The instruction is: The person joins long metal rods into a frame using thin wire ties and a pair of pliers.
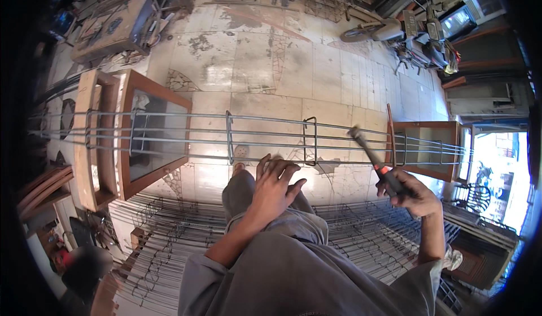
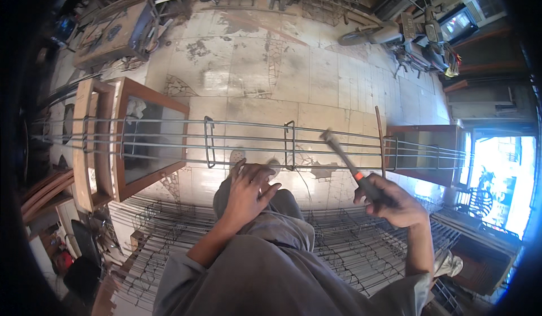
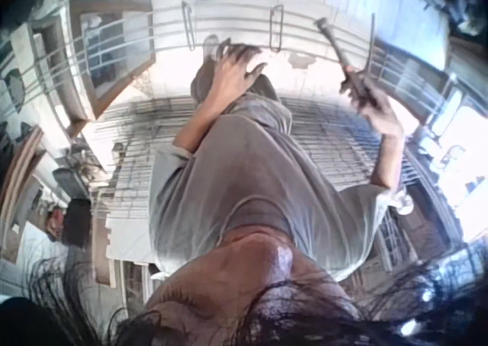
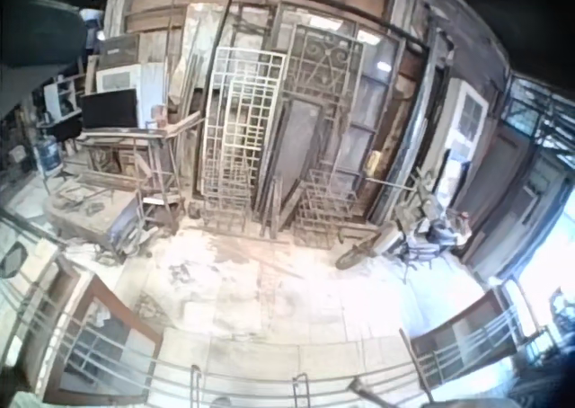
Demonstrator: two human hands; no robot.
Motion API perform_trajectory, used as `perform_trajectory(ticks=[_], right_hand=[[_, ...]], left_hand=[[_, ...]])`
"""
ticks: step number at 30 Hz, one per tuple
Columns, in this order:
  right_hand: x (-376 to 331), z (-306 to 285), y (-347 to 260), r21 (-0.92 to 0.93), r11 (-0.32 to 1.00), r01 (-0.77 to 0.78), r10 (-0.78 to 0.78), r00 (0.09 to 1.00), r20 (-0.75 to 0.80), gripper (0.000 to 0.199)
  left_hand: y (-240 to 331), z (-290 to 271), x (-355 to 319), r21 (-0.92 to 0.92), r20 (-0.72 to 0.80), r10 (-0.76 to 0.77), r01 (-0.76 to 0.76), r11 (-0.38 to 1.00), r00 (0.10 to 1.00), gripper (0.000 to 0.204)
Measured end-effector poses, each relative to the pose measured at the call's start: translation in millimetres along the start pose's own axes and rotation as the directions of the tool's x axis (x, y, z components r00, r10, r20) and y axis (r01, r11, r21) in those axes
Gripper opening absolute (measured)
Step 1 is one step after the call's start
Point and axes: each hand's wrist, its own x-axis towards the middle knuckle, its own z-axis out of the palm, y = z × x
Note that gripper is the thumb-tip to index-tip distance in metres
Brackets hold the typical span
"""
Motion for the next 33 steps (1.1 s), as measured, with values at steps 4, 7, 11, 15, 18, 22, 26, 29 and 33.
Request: perform_trajectory(ticks=[4,7,11,15,18,22,26,29,33], right_hand=[[23.5,-3.3,-14.3,-0.486,0.874,-0.016,0.091,0.987,0.130,0.049],[43.1,9.9,-42.8,-0.654,0.756,-0.034,0.187,0.968,0.167,0.051],[62.5,14.5,-57.4,-0.662,0.746,-0.070,0.271,0.940,0.207,0.050],[69.1,19.2,-69.6,-0.692,0.706,-0.147,0.342,0.928,0.152,0.055],[76.3,21.2,-71.6,-0.716,0.682,-0.149,0.361,0.920,0.153,0.055],[84.5,18.7,-78.4,-0.729,0.661,-0.181,0.420,0.894,0.159,0.050],[84.0,20.2,-84.9,-0.777,0.622,-0.093,0.350,0.921,0.170,0.053],[88.0,19.7,-87.6,-0.707,0.678,-0.200,0.433,0.886,0.164,0.050],[87.8,20.0,-93.2,-0.672,0.689,-0.270,0.477,0.868,0.140,0.048]], left_hand=[[-15.6,11.3,19.7,0.019,0.038,0.052,-0.053,0.998,0.998,0.030],[-23.2,26.0,33.0,-0.027,0.155,0.167,-0.164,0.986,0.974,0.028],[-29.8,33.7,47.7,-0.092,0.313,0.166,-0.144,0.985,0.935,0.027],[-33.2,35.6,49.7,-0.099,0.264,0.192,-0.172,0.980,0.945,0.025],[-35.2,40.7,47.6,-0.082,0.224,0.202,-0.188,0.979,0.953,0.026],[-38.2,41.8,46.8,-0.087,0.229,0.208,-0.193,0.977,0.951,0.026],[-36.9,41.8,47.1,-0.071,0.212,0.215,-0.204,0.976,0.953,0.027],[-37.6,44.5,45.4,-0.078,0.206,0.210,-0.198,0.977,0.956,0.028],[-37.0,42.6,46.8,-0.071,0.249,0.184,-0.172,0.983,0.951,0.027]])
